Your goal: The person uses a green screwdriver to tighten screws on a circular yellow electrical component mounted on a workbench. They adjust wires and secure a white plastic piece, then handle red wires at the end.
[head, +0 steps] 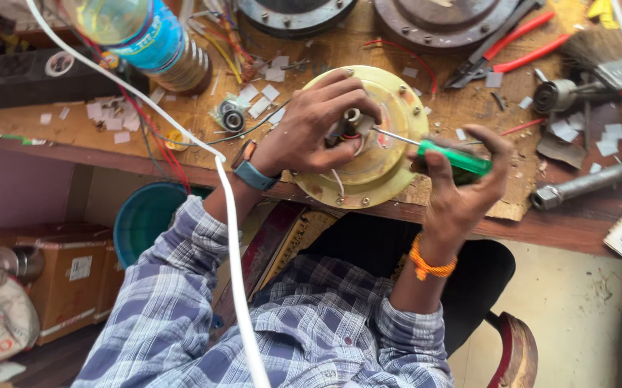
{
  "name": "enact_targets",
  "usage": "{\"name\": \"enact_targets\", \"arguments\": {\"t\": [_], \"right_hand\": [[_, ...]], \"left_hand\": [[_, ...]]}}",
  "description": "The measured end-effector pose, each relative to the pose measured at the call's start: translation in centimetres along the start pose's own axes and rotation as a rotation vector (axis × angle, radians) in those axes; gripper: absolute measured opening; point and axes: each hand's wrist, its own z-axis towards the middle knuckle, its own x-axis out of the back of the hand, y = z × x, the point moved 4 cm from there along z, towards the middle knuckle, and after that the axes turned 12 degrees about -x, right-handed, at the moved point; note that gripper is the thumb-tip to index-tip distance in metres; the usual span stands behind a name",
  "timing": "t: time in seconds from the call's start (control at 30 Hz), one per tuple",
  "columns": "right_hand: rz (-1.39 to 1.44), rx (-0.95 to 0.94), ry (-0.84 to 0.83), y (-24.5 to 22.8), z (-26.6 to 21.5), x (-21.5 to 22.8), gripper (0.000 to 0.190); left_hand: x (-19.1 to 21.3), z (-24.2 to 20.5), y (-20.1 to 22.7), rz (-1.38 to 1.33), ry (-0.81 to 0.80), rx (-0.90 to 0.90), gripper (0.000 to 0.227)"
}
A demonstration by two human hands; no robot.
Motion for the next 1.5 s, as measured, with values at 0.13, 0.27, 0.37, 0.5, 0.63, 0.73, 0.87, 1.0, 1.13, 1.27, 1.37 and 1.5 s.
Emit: {"name": "enact_targets", "arguments": {"t": [0.13,0.27,0.37,0.5,0.63,0.73,0.87,1.0,1.13,1.27,1.37,1.5], "right_hand": [[0.015,0.049,-0.023,-0.7,0.3,-0.4,0.065],[0.047,0.108,0.022,-1.0,0.6,-1.0,0.065],[-0.092,0.143,0.169,0.0,1.0,-0.6,0.047],[0.138,0.252,0.163,0.5,-0.4,1.5,0.023],[0.533,0.093,0.092,-2.0,-1.7,5.2,0.032],[0.015,-0.029,-0.013,-3.1,-2.8,3.3,0.021],[-0.572,-0.181,-0.316,-2.3,-3.8,-2.1,0.038],[-0.493,-0.310,-0.421,-1.9,-3.5,-4.1,0.050],[-0.241,-0.469,-0.446,-1.3,-3.3,-3.8,0.056],[-0.101,-0.440,-0.543,-1.0,-3.5,-4.3,0.064],[-0.234,-0.356,-0.586,-1.0,-4.2,-4.9,0.075],[-0.688,-0.235,-0.499,-2.0,-4.4,-5.4,0.077]], "left_hand": [[-0.1,0.3,0.0,-0.016,0.005,0.055,0.029],[0.0,-0.5,0.4,0.011,0.029,0.044,0.034],[-0.4,-0.2,0.1,-0.101,0.037,0.078,0.039],[1.3,-1.4,0.4,-0.267,0.194,0.102,0.060],[4.0,-3.6,3.1,0.303,0.336,-0.014,0.052],[4.3,-5.3,4.7,0.360,0.297,-0.022,0.032],[3.7,-5.6,5.1,0.261,0.336,0.081,0.030],[3.2,-4.8,5.0,0.231,0.362,0.097,0.030],[2.9,-4.5,4.9,0.204,0.363,0.076,0.019],[2.8,-5.1,4.9,0.232,0.348,0.075,0.019],[2.6,-5.7,5.1,0.302,0.314,0.033,0.026],[1.6,-6.0,5.5,0.268,0.269,0.012,0.039]]}}
